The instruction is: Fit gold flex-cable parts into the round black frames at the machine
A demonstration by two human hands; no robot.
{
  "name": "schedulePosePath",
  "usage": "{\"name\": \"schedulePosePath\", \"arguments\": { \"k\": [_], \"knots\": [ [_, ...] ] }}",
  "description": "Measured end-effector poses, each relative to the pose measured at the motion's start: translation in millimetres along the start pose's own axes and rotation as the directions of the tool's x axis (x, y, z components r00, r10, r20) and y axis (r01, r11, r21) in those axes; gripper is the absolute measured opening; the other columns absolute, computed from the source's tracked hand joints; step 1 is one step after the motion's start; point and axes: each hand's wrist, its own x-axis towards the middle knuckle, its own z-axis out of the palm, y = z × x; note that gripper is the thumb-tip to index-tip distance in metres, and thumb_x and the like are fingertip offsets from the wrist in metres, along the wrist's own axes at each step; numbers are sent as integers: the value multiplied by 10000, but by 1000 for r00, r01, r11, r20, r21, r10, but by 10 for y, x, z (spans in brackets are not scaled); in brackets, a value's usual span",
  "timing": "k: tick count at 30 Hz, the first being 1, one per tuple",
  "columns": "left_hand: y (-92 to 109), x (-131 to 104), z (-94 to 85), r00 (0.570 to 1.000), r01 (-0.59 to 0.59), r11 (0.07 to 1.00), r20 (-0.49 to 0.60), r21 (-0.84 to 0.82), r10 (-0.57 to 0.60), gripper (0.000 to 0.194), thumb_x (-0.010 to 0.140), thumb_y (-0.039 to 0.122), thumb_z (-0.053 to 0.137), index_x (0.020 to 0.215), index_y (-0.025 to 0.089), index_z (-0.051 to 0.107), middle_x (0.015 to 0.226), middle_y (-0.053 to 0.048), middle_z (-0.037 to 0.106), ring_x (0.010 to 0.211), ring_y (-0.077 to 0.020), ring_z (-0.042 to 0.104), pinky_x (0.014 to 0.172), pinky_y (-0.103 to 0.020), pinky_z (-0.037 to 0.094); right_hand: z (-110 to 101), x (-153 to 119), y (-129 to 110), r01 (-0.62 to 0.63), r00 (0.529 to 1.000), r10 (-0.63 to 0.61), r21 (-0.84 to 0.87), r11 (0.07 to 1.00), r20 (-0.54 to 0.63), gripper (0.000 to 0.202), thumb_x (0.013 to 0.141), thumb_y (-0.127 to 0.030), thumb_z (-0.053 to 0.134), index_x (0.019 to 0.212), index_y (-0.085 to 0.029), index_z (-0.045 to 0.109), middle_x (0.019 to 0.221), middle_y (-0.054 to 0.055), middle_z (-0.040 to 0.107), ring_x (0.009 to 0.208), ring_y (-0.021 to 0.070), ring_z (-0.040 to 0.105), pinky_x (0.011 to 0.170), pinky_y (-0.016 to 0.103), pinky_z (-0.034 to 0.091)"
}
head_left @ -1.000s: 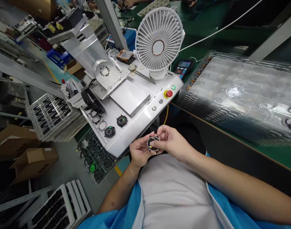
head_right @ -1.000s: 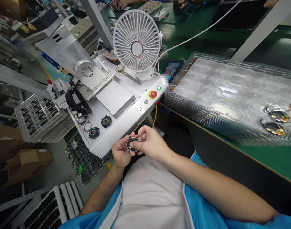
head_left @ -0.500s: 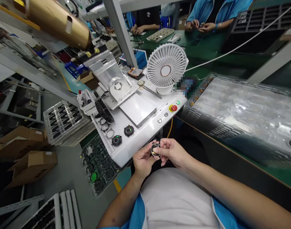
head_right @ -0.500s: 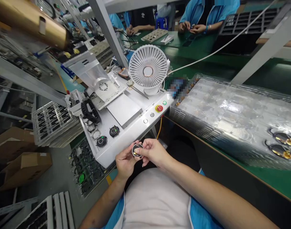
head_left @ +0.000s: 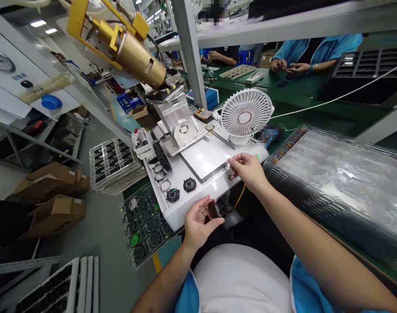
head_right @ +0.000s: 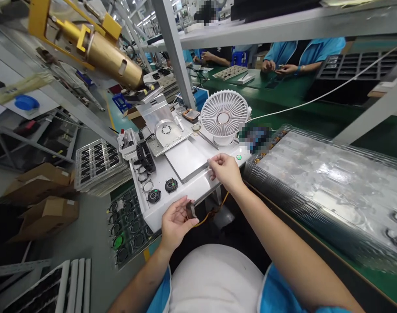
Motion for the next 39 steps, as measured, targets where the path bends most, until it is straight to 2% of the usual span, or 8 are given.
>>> {"name": "schedulePosePath", "arguments": {
  "k": [3,6,10,16,27,32,36,39],
  "knots": [
    [-11,-41,22,1000,-25,988,-14,152,27,721,642,198,942,1313,163,681,1201,-179,781,949,-251,787,776,-310,662,-29,-392,76,34,989,-30,-26,999,144,443,678,-493,903,723,-176,597,539,-30,583,405,106,510,392,226,465],
    [-11,-65,51,995,-100,951,7,293,102,702,680,172,911,1342,185,677,1256,-167,763,1013,-277,784,886,-359,662,-47,-805,176,-30,957,51,-75,997,286,434,710,-529,873,735,-176,621,567,-6,614,421,127,533,394,244,467],
    [-1,-74,78,977,-215,906,76,366,201,653,732,98,836,1352,233,679,1283,-119,757,1031,-273,787,948,-377,649,-51,-1122,293,-26,953,67,-140,990,296,351,796,-482,814,766,-180,639,647,22,660,477,137,566,427,244,485],
    [47,-81,89,959,-283,879,98,383,266,636,752,68,794,1349,255,683,1267,-84,768,981,-256,799,892,-360,671,-44,-1146,343,18,958,41,-202,979,285,316,827,-466,779,760,-191,639,652,31,662,524,163,602,457,260,507],
    [62,-115,78,954,-299,855,113,425,277,592,765,71,779,1324,247,698,1262,-95,769,1050,-275,781,905,-368,666,-32,-1147,354,28,952,54,-261,965,302,269,827,-417,733,732,-198,610,628,17,623,507,154,566,443,249,483],
    [96,-164,180,951,-307,842,100,444,293,532,738,110,799,1255,218,734,1189,-107,796,1016,-283,789,859,-373,680,-121,-1180,423,48,943,56,-300,953,327,333,831,-489,733,714,-201,613,601,1,568,483,149,523,417,241,470],
    [-14,-118,227,923,-377,839,80,393,378,596,663,190,865,1247,183,743,1155,-129,806,961,-286,802,844,-351,679,-205,-1101,470,55,945,64,-347,936,322,401,777,-577,765,685,-202,660,586,21,590,473,170,553,431,254,501],
    [-102,-92,215,904,-414,821,72,392,421,592,661,225,857,1241,169,748,1145,-130,809,916,-274,810,836,-332,676,-204,-1061,417,87,935,56,-379,921,350,455,701,-642,787,633,-204,683,529,43,590,453,195,569,422,267,513]
  ]
}}
